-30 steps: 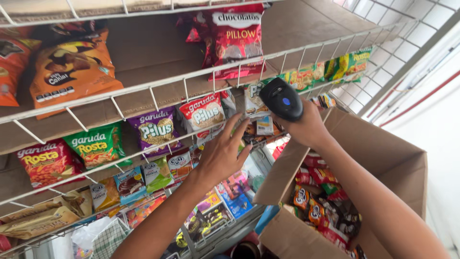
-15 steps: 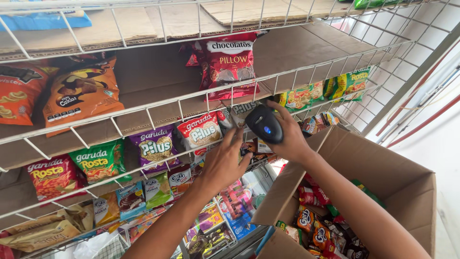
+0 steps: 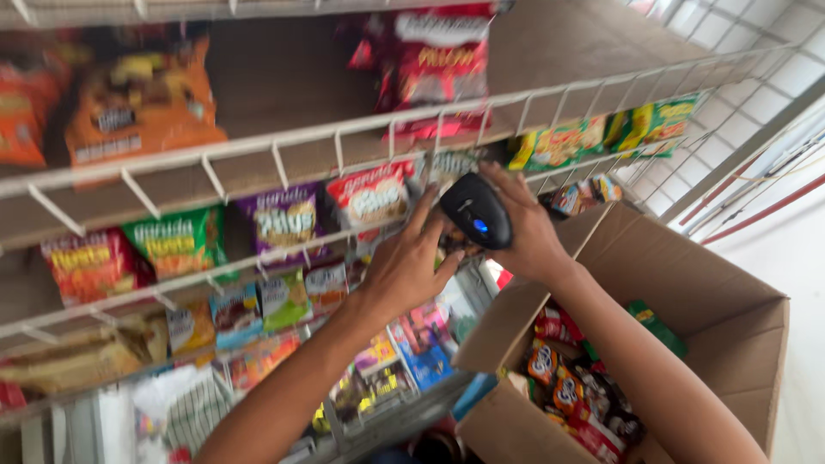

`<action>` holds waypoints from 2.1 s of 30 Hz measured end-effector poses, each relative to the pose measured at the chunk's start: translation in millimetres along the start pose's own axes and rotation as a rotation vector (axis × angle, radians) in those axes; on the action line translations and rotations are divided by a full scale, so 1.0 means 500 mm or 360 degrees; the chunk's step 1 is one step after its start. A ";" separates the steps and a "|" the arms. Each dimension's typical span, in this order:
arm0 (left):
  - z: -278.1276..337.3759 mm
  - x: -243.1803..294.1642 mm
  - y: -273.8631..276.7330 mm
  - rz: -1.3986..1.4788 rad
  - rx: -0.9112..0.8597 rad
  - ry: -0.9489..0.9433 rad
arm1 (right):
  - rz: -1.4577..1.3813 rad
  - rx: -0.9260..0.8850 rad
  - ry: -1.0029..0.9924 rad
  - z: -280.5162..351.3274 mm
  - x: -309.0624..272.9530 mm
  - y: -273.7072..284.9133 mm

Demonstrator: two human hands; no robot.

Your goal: The person scans snack bags with a handheld scanner and places them into a cardboard box.

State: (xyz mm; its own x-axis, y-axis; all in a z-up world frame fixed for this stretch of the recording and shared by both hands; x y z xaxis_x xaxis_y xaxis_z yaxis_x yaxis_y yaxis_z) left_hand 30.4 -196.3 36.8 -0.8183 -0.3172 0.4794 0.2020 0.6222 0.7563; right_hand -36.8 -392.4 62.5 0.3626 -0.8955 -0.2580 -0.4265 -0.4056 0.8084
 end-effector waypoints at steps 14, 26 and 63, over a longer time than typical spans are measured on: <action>0.496 -0.128 0.050 0.0756 0.0329 0.0053 | -0.0329 -0.1002 0.0578 0.016 -0.359 -0.186; 1.002 -0.326 0.020 0.0103 0.0864 0.1250 | -0.0697 -0.1528 0.0489 0.101 -0.435 -0.564; 1.190 -0.422 0.075 0.1603 0.0739 0.1548 | -0.2119 -0.0314 -0.1410 0.166 -0.822 -0.908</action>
State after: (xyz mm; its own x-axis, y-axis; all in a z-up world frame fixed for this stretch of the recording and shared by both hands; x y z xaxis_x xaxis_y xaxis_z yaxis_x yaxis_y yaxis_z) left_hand -109.5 319.9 -300.9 0.2722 0.1506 0.9504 0.1132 0.9758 -0.1870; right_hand -61.0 144.8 -242.3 -0.2294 0.2090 -0.9506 -0.0823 -0.9773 -0.1950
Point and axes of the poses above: each hand's wrist, its own z-axis away from the middle knuckle, its own y-axis out of the back of the hand, x = y × z, the point moved 2 cm from there along -z, towards the middle knuckle, and after that the axes turned 4 degrees about -x, right-handed, at the moved point
